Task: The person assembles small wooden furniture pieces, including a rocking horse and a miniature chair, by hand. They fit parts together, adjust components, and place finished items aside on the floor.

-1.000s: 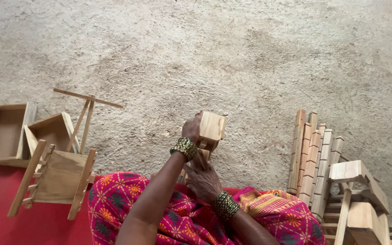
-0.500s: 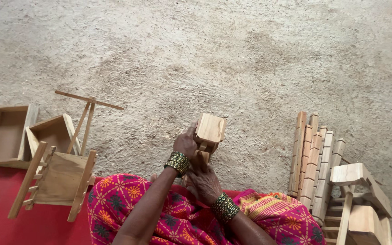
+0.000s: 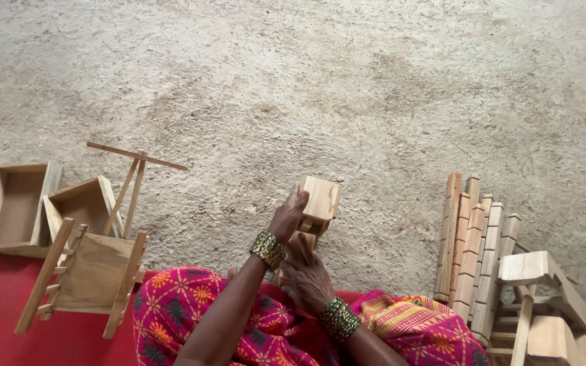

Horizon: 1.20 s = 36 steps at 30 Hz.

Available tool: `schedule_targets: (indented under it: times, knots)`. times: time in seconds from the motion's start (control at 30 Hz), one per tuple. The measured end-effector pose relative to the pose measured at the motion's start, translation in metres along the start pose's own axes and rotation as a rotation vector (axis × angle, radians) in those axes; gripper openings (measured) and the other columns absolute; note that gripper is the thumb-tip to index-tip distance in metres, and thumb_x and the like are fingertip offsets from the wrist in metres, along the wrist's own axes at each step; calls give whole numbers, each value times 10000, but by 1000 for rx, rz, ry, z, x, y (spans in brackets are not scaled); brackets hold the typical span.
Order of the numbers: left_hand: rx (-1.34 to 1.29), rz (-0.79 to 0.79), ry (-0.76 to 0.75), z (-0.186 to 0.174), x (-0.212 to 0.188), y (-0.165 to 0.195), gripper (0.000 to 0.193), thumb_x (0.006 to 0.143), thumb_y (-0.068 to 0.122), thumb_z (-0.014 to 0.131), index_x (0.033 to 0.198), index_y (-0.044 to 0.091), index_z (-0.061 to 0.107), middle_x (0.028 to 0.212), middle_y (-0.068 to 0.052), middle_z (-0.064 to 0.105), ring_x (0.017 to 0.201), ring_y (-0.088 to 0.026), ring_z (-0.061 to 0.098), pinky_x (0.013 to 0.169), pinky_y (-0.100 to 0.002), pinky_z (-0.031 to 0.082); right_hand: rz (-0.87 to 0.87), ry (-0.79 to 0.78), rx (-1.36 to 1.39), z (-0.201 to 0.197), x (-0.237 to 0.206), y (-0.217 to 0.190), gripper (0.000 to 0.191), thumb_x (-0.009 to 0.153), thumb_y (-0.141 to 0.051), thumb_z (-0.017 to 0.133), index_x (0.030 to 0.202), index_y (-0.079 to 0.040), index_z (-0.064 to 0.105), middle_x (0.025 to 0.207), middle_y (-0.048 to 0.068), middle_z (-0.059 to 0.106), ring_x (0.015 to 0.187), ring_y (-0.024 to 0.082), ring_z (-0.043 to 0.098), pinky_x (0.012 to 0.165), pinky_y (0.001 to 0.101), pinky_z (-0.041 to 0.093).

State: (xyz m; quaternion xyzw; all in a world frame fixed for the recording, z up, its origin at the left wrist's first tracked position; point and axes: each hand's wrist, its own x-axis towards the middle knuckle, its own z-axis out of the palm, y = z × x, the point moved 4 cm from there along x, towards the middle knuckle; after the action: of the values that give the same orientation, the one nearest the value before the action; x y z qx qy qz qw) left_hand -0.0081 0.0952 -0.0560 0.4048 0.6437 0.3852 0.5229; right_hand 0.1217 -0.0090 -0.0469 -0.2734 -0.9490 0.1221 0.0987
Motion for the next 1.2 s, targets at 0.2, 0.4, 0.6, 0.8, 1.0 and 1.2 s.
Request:
schedule_targets:
  times: [0.2,0.4,0.6,0.8,1.0,1.2]
  knots:
    - [-251,-183,-160,-1,25,0,1045,837,857,241,1604,149,299,1405,-264,556,1231,-375,625,950,-507,558,28,-21,23,3,-1,0,896,740,-318,840,1523,-159,436,1689,130,161,1551,375,-41,1209,561,198]
    - [-462,-166,-247,12,27,-34,988,885,820,193,1528,113,446,1387,-266,636,1252,-331,665,1026,-454,562,2,53,-17,3,-1,0,892,744,-302,834,1533,-172,439,1683,168,156,1548,374,-43,1190,565,232]
    - [-510,-136,-220,6,9,-9,1002,860,827,198,1507,105,450,1379,-243,636,1233,-327,665,986,-463,574,-3,53,8,0,-2,-2,891,754,-303,824,1533,-141,424,1662,162,204,1541,403,-33,1191,564,218]
    - [-445,-190,-195,3,31,9,1043,847,853,185,1508,91,452,1381,-267,630,1216,-347,682,955,-467,596,3,20,23,-3,-2,-4,871,755,-294,833,1521,-138,448,1681,146,208,1559,382,-17,1205,553,210]
    - [-400,-140,-253,10,29,-36,1035,885,830,128,1525,84,454,1418,-263,612,1275,-322,642,1051,-424,531,25,44,-5,3,1,-3,862,738,-303,834,1509,-172,470,1671,150,201,1546,391,-23,1193,563,220]
    - [-471,-137,-168,5,12,-13,994,891,811,165,1546,99,393,1472,-227,558,1342,-333,589,1060,-454,512,4,47,3,3,-1,-2,881,761,-324,830,1540,-157,453,1653,156,206,1552,400,-9,1194,551,218]
